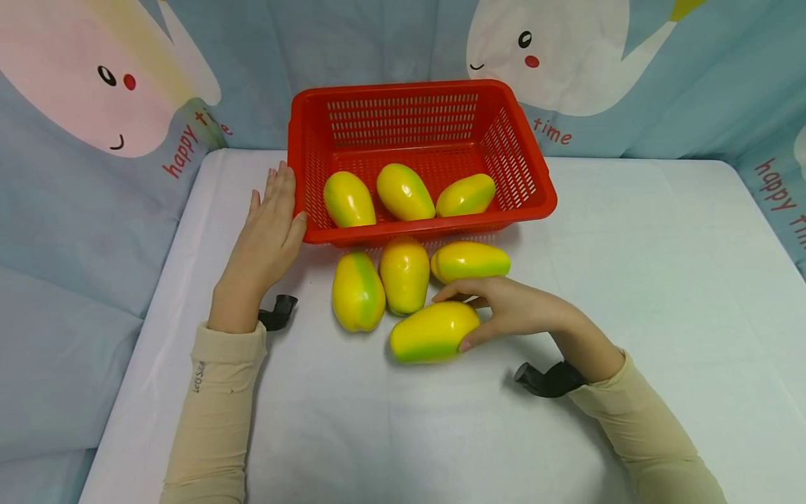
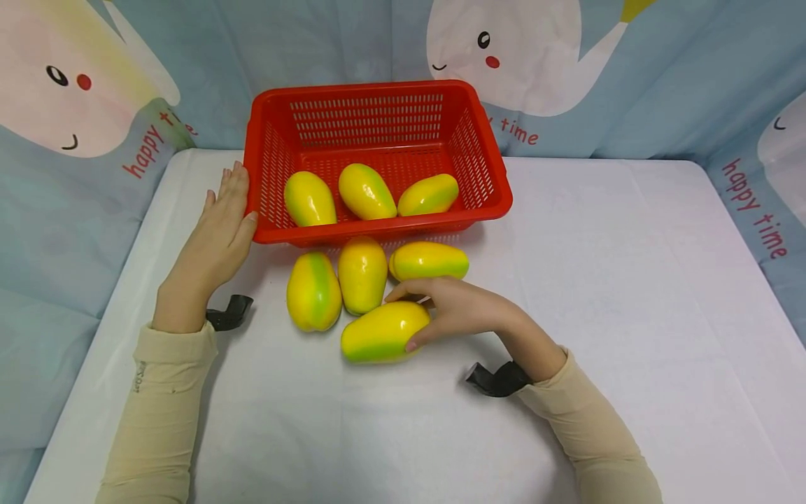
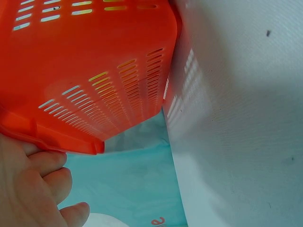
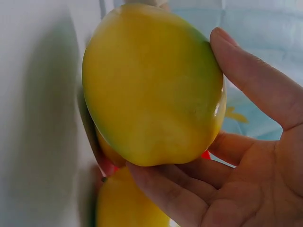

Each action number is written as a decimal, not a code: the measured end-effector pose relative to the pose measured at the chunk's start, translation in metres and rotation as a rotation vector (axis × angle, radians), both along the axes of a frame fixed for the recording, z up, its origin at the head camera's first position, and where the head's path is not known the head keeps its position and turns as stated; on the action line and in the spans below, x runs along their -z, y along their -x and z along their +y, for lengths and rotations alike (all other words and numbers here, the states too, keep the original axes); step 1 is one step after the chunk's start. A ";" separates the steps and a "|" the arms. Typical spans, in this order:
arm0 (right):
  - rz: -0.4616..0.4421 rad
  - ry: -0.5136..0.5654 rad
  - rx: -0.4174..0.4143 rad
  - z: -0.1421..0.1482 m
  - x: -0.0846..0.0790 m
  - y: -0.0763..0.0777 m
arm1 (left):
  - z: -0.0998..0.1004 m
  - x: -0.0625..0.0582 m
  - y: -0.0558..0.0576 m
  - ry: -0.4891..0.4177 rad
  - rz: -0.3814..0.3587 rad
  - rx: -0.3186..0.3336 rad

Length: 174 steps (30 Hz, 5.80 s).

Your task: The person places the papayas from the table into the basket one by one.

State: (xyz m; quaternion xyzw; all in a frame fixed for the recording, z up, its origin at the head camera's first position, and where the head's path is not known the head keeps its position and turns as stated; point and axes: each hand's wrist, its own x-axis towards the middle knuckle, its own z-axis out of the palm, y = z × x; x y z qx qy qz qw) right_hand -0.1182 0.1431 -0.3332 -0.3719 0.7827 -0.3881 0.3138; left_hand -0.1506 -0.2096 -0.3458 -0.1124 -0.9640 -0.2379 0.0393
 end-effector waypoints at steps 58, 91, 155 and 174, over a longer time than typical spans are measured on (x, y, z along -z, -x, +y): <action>0.117 0.194 0.404 0.041 -0.024 0.019 | 0.000 0.001 0.000 -0.008 0.000 -0.006; 0.037 0.447 0.590 0.029 -0.035 0.081 | 0.001 -0.001 -0.001 -0.015 0.009 0.004; -0.130 -0.085 0.680 -0.006 -0.021 0.179 | 0.002 -0.001 -0.002 -0.009 0.015 -0.009; -0.054 -0.160 0.664 -0.006 -0.019 0.179 | 0.002 -0.002 -0.002 -0.004 0.009 -0.007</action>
